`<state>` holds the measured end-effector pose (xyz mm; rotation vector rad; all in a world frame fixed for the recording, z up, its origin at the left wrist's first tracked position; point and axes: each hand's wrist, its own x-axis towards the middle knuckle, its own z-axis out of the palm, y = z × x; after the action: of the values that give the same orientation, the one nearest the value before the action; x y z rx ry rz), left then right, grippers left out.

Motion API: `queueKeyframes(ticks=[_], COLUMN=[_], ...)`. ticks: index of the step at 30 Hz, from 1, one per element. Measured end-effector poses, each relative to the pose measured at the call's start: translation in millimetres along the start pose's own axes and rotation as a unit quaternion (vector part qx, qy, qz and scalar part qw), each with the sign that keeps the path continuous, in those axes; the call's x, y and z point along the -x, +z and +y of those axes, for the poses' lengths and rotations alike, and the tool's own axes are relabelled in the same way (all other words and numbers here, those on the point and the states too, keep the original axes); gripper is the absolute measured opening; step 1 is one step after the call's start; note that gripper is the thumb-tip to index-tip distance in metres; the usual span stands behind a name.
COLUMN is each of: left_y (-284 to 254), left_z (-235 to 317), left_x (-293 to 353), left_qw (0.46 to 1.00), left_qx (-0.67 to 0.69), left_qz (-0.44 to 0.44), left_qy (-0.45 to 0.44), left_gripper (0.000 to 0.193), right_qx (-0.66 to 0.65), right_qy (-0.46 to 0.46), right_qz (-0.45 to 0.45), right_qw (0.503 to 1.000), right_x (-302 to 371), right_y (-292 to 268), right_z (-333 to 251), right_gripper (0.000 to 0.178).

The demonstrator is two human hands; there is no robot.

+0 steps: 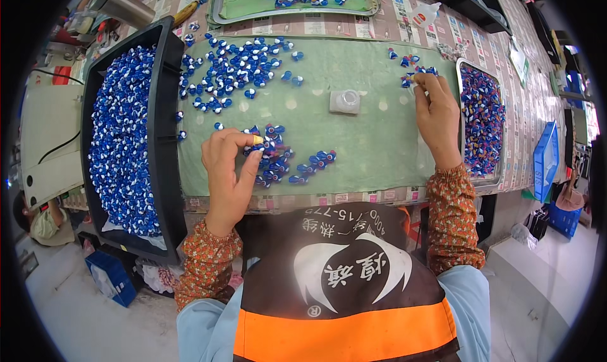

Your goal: The person assembles small plastic components by joining pieces together by hand and placing the assembled items onto the work mat.

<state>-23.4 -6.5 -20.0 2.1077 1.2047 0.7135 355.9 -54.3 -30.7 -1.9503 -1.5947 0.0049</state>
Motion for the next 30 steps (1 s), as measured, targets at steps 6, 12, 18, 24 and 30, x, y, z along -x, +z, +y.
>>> queueKeyframes(ticks=[6,12,18,24,30], left_y=[-1.2,-12.4,-16.3,-2.1,7.0], left_z=[-4.6,-13.2,-16.8,-16.3,-22.1], left_x=[-7.0,-17.2,-47.0,-77.8,-85.5], left_qw=[0.999,0.996,0.987,0.975,0.957], left_qx=[-0.046,-0.084,-0.157,-0.213,-0.266], left_qz=[0.021,-0.015,-0.007,0.029,0.024], left_qy=[0.004,-0.017,0.017,0.062,0.109], left_gripper=[0.018,0.018,0.013,0.011,0.015], right_qx=[0.128,-0.085,-0.178,-0.079,-0.167], right_qy=[-0.049,0.071,0.187,0.18,0.184], right_qz=[-0.018,-0.104,-0.216,-0.184,-0.17], right_qw=[0.99,0.988,0.942,0.963,0.954], right_x=[-5.8,2.1,15.9,12.0,27.0], right_y=[7.4,-2.8,-2.9,-7.4,-9.3], right_z=[-2.5,-4.3,5.4,-21.3,0.5], right_gripper=[0.009,0.01,0.015,0.023,0.018])
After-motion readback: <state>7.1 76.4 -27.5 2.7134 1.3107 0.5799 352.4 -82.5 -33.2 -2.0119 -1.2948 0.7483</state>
